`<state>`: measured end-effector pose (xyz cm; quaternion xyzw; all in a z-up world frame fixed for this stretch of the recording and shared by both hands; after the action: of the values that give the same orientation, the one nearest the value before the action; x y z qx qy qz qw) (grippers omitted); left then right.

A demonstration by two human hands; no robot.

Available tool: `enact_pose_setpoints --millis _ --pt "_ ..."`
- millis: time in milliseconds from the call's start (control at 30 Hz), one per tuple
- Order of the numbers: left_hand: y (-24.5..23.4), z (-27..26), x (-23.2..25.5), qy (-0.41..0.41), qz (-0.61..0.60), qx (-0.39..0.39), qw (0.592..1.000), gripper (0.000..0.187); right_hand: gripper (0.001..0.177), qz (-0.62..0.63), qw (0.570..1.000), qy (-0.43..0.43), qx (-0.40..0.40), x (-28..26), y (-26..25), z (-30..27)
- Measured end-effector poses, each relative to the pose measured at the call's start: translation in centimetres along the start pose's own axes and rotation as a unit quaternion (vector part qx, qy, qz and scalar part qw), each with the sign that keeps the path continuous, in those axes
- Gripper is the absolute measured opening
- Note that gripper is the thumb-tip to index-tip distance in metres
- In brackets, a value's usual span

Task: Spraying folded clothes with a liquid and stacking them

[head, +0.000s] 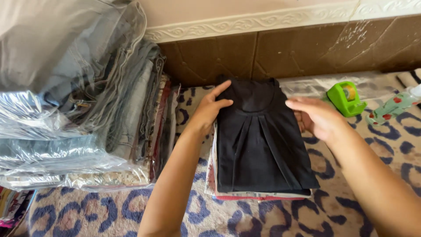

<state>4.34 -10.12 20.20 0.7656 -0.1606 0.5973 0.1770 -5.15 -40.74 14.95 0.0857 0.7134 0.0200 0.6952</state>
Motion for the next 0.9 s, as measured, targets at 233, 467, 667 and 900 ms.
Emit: enact_pose_setpoints --millis 233,467,667,900 --pt "-0.9 3.0 -3.1 0.081 -0.007 -0.019 0.997 0.067 0.048 -0.024 0.99 -0.102 0.091 1.1 2.5 -1.3" --pt "0.1 -6.6 -1.4 -0.011 0.009 0.08 0.997 0.076 0.079 -0.117 0.985 0.01 0.128 -6.8 6.8 -10.8" --pt "-0.2 -16.7 -1.2 -0.086 0.185 0.003 0.979 0.083 0.094 -0.217 0.974 -0.058 -0.01 -4.9 1.8 -15.1" --pt "3.8 -18.6 -1.7 0.346 0.437 0.127 0.821 0.08 0.106 -0.473 0.652 -0.381 0.454 -2.3 -20.2 -7.0"
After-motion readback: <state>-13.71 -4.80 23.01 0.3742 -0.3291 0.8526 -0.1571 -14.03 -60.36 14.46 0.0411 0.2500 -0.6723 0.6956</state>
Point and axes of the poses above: each hand's wrist, its own z-axis towards the middle knuckle, its own y-axis out of the palm, x = y × z, the point moved 1 cm from there along z, towards the middle knuckle, and after that the axes turned 11 degrees about -y, right-handed, at the moved point
